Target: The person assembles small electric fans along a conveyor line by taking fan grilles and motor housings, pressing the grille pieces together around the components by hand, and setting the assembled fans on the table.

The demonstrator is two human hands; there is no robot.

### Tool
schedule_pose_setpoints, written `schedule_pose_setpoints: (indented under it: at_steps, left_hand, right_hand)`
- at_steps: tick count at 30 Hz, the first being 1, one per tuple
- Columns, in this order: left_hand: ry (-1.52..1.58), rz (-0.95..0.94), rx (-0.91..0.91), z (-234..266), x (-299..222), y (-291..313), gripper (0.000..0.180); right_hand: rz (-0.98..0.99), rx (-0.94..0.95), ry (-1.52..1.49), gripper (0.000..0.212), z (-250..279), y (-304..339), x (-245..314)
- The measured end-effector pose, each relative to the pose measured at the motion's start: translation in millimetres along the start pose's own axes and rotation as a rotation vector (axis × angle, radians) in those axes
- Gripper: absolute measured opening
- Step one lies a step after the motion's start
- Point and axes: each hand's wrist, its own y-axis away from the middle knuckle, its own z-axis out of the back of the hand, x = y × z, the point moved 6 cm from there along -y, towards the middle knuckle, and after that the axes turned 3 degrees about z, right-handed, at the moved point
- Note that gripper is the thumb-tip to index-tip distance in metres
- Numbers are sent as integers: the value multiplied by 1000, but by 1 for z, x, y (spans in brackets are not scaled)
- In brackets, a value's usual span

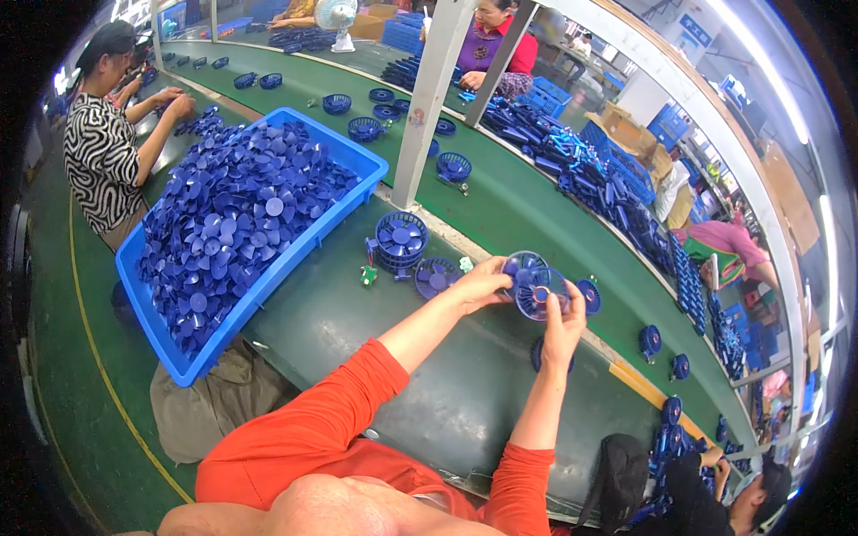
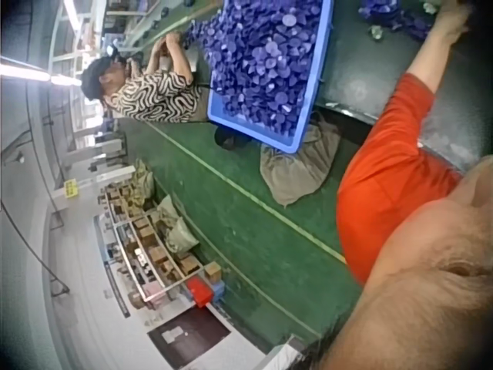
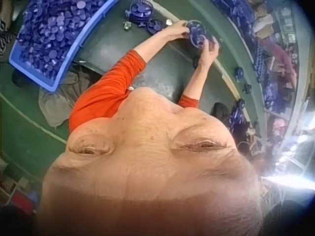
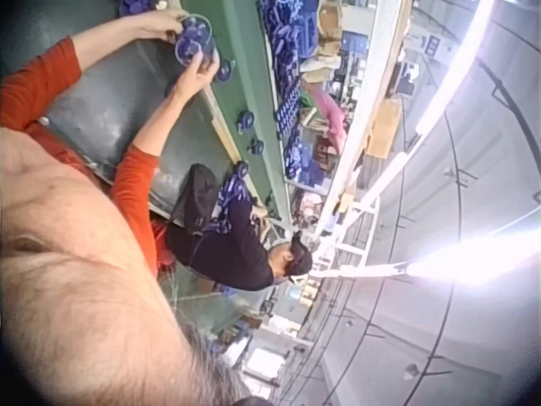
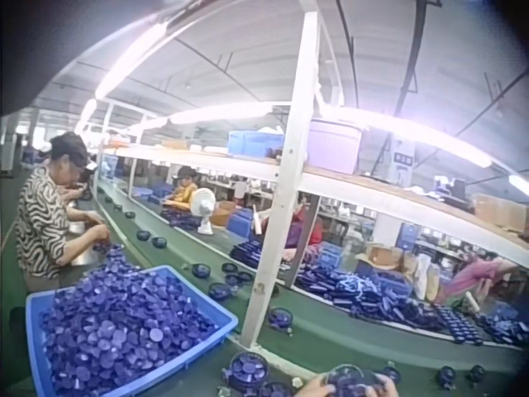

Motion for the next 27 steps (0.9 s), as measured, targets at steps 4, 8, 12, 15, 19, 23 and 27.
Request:
schedule_pose_setpoints:
  at_steps: [4,8,12,15,19,23,27]
  left_hand:
    - [197,66,118,0,1,7,39]
    - [223,130,323,-17,1,12,45]
    - [251,242,293,-21,20,14,50]
    - [443,283,347,-33,27,13,49]
    - [520,185,211,-31,28,7,46]
    - [69,-367,-180,-36,23,11,38]
    - [-643,-942,-339,-65,-19,56,42]
  right_hand:
    - [47,-17,115,38,-12,1,0]
    - [157,-34,282,39,-18,4,9]
    - [208,39,591,41,-34,10,16]
    - [421,176,755,44,-46,15,19]
    - [432,243,838,79,-52,17,13]
    - [288,193,506,84,-48,14,4]
    - [-187,136,-197,71,-34,18,-35]
